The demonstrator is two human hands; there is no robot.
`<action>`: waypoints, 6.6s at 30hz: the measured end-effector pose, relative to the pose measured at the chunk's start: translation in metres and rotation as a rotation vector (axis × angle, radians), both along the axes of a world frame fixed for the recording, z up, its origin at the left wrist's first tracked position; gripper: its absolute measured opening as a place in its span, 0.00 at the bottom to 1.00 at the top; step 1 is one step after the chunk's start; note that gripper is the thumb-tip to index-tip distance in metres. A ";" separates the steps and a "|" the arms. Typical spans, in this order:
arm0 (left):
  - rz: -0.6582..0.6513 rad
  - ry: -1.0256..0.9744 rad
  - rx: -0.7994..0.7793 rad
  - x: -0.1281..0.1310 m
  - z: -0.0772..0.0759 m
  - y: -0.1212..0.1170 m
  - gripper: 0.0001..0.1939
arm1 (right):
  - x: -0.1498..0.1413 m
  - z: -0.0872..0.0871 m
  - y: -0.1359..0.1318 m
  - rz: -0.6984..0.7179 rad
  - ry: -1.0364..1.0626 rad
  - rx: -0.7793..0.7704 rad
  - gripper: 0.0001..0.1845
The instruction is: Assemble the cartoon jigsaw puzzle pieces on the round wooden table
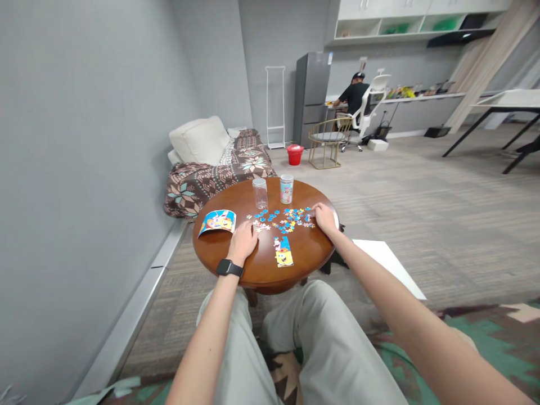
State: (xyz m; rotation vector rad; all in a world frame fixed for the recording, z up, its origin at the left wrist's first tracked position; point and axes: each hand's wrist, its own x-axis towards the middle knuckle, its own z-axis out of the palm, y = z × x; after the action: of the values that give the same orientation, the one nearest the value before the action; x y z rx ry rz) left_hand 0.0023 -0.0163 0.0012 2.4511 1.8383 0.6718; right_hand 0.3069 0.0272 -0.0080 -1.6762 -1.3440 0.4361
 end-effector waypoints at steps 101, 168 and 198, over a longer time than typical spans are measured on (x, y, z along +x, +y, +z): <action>0.103 -0.024 -0.081 0.017 0.015 0.034 0.18 | 0.031 -0.010 0.013 0.305 -0.185 -0.034 0.10; -0.515 -0.222 -0.219 0.019 0.016 0.027 0.16 | -0.078 0.000 -0.043 0.642 0.091 -0.088 0.09; -0.512 -0.214 -0.228 0.018 0.014 0.028 0.16 | -0.081 0.005 -0.048 0.665 -0.101 0.018 0.04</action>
State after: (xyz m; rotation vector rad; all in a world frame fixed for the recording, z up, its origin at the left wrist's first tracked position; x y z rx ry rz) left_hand 0.0201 0.0120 0.0150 2.4284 1.0771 0.6141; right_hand 0.2263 -0.0210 -0.0032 -1.2132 -1.9684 0.7181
